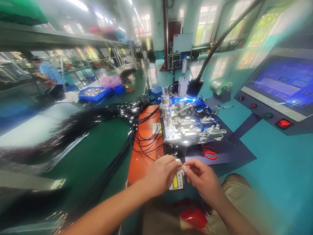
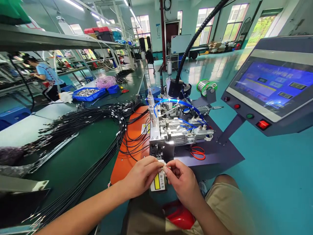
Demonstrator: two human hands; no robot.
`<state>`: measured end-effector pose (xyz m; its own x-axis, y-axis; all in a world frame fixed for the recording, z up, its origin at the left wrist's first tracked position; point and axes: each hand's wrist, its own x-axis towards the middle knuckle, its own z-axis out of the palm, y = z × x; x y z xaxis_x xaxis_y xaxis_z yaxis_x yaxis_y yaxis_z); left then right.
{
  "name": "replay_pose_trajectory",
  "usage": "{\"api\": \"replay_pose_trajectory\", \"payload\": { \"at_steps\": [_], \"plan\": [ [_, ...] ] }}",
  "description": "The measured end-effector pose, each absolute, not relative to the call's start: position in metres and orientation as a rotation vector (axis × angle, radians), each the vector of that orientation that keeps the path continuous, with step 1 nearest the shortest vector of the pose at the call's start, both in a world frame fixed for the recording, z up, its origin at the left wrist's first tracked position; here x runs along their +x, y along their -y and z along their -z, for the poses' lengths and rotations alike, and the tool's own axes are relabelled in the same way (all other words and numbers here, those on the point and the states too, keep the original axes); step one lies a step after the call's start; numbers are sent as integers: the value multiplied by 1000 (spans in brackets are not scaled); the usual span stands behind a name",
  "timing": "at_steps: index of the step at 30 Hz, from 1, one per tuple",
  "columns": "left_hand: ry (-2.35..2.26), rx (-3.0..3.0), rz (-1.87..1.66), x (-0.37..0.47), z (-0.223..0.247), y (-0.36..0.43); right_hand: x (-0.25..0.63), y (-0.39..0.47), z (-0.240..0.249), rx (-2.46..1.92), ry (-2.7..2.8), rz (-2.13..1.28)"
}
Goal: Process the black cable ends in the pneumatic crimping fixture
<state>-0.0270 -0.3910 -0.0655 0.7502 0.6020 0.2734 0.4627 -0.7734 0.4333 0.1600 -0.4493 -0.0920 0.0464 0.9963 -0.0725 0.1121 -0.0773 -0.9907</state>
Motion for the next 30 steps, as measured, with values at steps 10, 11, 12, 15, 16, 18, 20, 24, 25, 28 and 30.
{"api": "replay_pose_trajectory", "payload": {
  "at_steps": [10,11,12,15,16,18,20,24,25,28,30],
  "plan": [
    [-725,2454,-875,-30,82,387,157,443,94,-1283,1193,-1175],
    [-719,2452,-886,-30,82,387,157,443,94,-1282,1192,-1178],
    [-714,2451,-896,-30,81,387,157,443,93,-1280,1193,-1184],
    [-702,2442,-918,-31,82,387,161,444,90,-1267,1204,-1229],
    [-701,2434,-924,-31,82,387,162,445,89,-1260,1206,-1254],
    [-705,2415,-926,-31,82,387,166,446,87,-1251,1201,-1305],
    [-709,2399,-921,-31,82,386,169,448,86,-1259,1184,-1332],
    [-720,2399,-918,-30,82,386,169,451,87,-1318,1110,-1278],
    [-728,2406,-920,-30,82,386,167,452,88,-1338,1095,-1256],
    [-757,2442,-914,-31,82,386,160,454,86,-1395,1068,-1188],
    [-775,2464,-910,-30,82,386,153,454,84,-1420,1050,-1130]
  ]
}}
